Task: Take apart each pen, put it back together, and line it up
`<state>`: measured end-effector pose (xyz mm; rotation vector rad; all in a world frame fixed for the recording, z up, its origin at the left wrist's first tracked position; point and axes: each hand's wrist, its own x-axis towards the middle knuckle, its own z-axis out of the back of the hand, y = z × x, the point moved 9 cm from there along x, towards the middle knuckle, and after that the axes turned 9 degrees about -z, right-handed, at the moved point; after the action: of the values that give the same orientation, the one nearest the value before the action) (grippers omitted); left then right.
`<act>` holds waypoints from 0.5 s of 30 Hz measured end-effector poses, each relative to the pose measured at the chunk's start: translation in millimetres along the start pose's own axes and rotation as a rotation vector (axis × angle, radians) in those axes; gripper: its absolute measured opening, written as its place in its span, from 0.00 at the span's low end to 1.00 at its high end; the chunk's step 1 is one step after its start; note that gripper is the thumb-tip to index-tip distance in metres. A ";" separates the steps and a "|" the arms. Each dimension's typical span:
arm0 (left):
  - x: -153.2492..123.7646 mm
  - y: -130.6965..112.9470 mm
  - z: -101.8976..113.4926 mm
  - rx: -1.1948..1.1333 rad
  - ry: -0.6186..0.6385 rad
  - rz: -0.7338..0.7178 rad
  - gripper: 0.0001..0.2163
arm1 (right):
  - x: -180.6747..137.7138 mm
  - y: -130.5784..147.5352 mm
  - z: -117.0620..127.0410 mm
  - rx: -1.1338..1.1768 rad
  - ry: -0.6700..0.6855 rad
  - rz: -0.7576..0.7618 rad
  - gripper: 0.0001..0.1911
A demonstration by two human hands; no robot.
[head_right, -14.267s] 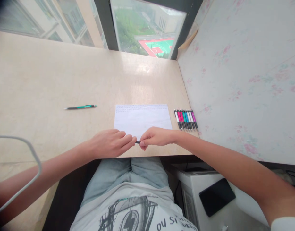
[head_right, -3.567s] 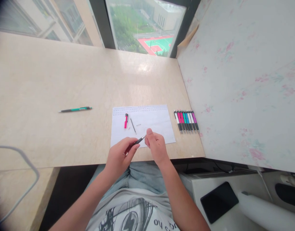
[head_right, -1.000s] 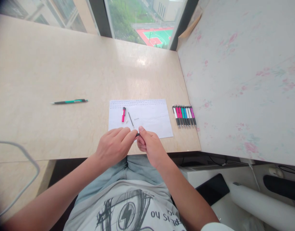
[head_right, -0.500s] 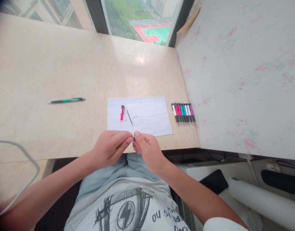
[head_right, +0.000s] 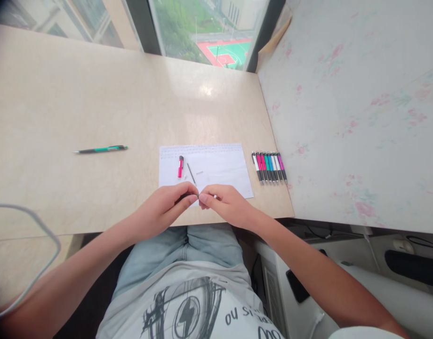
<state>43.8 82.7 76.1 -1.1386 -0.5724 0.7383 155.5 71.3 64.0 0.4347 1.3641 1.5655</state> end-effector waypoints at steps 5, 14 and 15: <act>-4.4 -5.6 4.2 -0.226 -0.063 -0.069 0.07 | -6.8 1.0 -24.9 0.281 0.427 -0.104 0.18; -18.2 12.8 -24.9 -0.883 -0.192 -0.069 0.14 | -18.9 5.9 -64.0 0.857 0.611 -0.156 0.15; -20.0 13.4 -29.4 -0.919 -0.167 -0.059 0.15 | -20.7 6.2 -66.9 0.894 0.607 -0.153 0.15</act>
<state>49.7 53.0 53.2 -1.8977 -1.1448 0.5155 110.2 18.1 55.7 0.3691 2.5015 0.9037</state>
